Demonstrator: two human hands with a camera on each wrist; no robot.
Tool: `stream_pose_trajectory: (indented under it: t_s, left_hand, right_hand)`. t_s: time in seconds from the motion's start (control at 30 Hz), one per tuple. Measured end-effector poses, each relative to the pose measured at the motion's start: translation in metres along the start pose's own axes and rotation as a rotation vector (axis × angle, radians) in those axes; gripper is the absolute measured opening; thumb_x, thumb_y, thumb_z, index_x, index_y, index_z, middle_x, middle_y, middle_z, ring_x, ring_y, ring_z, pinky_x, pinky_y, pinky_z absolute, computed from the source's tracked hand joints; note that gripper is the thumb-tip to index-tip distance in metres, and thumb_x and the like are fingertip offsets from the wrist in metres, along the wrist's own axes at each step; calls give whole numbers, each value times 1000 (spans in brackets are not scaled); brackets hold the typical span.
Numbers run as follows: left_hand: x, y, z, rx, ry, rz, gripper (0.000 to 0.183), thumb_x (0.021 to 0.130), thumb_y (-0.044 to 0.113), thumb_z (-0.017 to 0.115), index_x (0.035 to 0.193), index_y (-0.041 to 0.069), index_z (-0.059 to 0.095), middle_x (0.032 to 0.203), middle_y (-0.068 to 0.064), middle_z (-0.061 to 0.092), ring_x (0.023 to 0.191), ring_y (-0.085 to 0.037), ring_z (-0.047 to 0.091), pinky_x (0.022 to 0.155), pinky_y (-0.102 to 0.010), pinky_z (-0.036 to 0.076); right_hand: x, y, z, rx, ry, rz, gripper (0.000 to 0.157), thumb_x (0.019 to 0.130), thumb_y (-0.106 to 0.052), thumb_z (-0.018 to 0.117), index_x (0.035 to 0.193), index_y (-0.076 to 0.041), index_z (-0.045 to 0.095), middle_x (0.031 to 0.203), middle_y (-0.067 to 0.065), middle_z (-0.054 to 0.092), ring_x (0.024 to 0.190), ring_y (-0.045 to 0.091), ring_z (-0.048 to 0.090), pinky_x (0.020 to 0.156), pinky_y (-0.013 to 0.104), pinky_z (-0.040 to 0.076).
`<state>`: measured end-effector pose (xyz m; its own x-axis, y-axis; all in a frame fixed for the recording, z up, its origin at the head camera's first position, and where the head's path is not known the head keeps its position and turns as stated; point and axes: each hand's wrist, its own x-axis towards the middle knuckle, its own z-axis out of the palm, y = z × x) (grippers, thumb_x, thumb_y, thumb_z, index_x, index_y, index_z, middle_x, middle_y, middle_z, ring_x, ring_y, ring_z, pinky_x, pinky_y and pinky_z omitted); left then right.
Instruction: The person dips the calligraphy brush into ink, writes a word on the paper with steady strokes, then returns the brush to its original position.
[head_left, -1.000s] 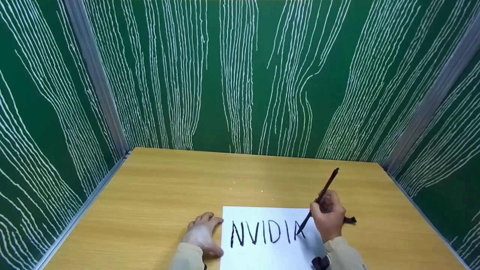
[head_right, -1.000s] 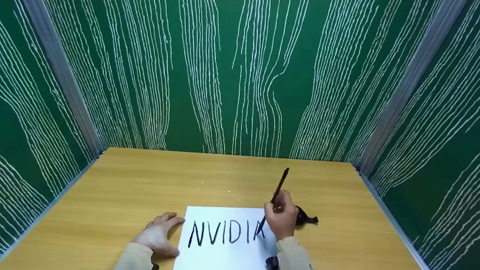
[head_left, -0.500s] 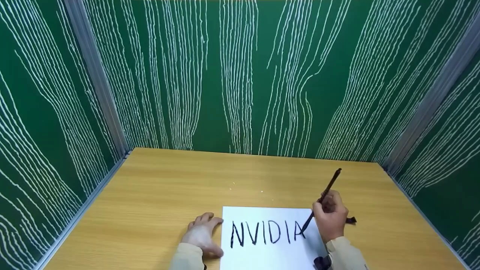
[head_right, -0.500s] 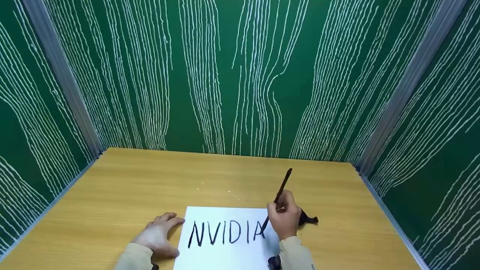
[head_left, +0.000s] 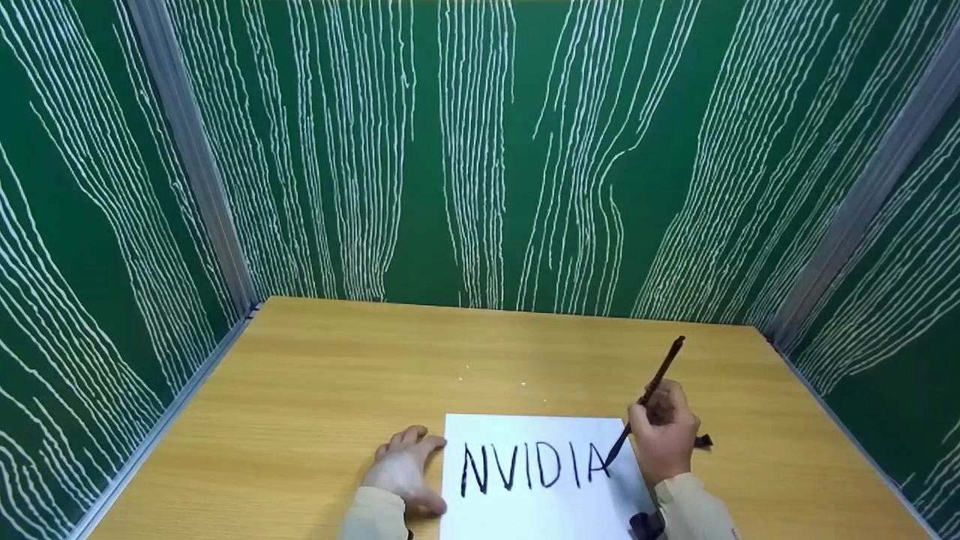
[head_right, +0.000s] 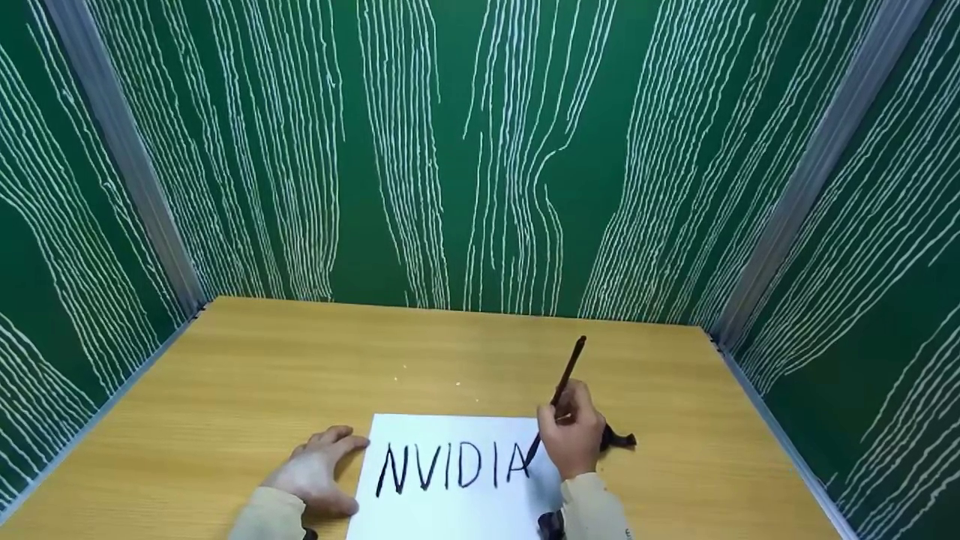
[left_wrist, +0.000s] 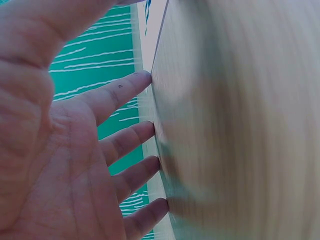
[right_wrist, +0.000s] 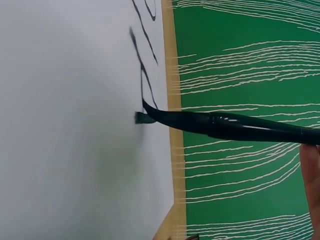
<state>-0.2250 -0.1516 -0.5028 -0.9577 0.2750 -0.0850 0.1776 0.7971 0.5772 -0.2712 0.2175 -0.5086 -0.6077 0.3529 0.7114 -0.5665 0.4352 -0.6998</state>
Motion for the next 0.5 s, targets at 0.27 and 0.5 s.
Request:
stream_pose_trajectory:
  t_s: [0.27,0.5]
  left_hand:
    - [0,1,0,2,2,-6,96,56,24,93,145,10,59,157,-25,46,147,-52,39,120,-74,29]
    - [0,1,2,42,16,2,94,55,24,91,143,11,60,155,-24,48,145,-50,42,117,-74,33]
  right_hand:
    - [12,-7,-5,67,44,53,22,84,18,56,103,9,62,72,-16,62,58,0,57,50,13,50]
    - [22,-20,-10,115,32,97,23,88,17,56,109,11,59,74,-15,64,58,1,62,49,18,56]
